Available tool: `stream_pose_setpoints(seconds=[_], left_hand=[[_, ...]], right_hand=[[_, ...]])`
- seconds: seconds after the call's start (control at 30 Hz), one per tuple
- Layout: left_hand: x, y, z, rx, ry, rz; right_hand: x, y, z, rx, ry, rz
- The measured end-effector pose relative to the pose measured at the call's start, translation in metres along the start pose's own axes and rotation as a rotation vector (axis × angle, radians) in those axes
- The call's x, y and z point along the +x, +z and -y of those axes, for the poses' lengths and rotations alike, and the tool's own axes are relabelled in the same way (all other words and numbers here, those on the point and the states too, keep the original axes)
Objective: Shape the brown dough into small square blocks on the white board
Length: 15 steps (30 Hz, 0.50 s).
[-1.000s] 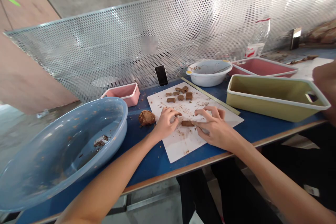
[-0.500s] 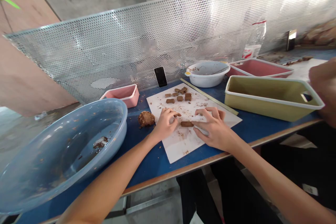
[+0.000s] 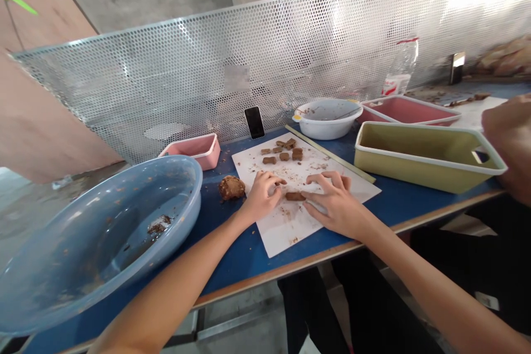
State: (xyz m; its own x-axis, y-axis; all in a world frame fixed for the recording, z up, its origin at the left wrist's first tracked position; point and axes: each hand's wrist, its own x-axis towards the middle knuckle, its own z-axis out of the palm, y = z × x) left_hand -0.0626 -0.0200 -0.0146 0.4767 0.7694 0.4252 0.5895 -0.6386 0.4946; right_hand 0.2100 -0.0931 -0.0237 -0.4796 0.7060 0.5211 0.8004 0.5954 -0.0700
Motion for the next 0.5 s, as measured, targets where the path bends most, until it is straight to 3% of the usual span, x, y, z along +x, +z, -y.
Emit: stream_pose_setpoints(seconds=[0.1,0.27,0.5], left_hand=[[-0.0001,0.0004,0.0006,-0.003,0.001,0.007],[-0.0003,0.0006,0.0002,-0.011,0.005,0.005],[0.0005,-0.0008,-0.0023,0.0,0.004,-0.001]], right_hand=[[0.0003,0.0,0.0009,0.022,-0.067,0.052],[0.0002,0.0016,0.0026,-0.018,-0.015,0.007],[0.0029,0.0012,0.0035,0.054,-0.044,0.048]])
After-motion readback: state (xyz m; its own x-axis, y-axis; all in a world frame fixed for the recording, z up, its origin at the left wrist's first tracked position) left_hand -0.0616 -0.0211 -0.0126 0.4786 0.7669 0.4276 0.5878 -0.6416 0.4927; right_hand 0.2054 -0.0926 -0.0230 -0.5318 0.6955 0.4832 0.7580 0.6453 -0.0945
